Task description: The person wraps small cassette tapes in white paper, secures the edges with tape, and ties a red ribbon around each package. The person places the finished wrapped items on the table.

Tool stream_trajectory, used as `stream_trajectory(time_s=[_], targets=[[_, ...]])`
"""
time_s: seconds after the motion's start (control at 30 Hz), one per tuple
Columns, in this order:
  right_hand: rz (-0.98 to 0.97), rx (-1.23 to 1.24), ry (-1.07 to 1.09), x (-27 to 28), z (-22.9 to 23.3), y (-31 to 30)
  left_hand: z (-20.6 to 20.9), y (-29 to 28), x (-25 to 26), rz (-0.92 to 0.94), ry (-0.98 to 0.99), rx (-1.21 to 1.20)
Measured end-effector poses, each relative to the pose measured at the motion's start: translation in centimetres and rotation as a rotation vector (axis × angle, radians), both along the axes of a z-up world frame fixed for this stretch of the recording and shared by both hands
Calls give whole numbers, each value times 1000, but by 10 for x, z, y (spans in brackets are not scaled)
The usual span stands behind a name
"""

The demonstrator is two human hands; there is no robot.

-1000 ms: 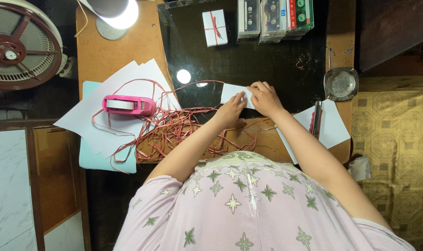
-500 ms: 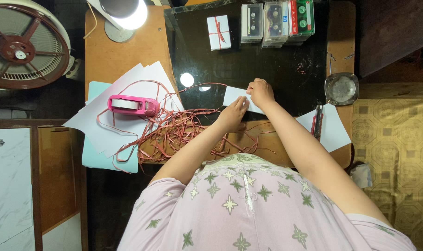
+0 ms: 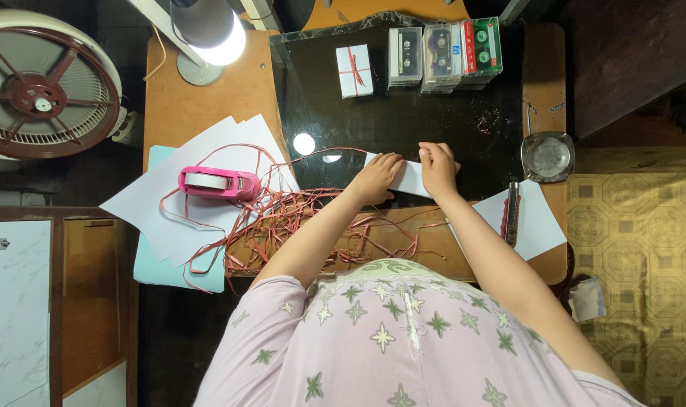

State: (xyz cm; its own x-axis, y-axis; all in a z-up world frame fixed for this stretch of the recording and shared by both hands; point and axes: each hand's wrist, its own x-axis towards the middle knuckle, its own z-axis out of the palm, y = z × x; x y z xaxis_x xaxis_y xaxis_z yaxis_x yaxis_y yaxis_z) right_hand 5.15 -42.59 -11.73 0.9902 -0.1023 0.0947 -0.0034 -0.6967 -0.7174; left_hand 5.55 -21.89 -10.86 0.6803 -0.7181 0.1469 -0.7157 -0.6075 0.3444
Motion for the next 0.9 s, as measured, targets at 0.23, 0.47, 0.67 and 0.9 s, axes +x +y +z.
stream_trajectory(time_s=[0.23,0.47,0.67,0.9], targets=[[-130,348,-64,-58,24,-27,-4,-15,21,104,267,114],[-60,742,106,-84,51,-26,38,-33,-29,523,418,-428],[36,842,47,-72,85,-3,71,-44,-65,647,445,-780],[95,833,7,-68,120,2,93,-28,-64,595,686,-1139]])
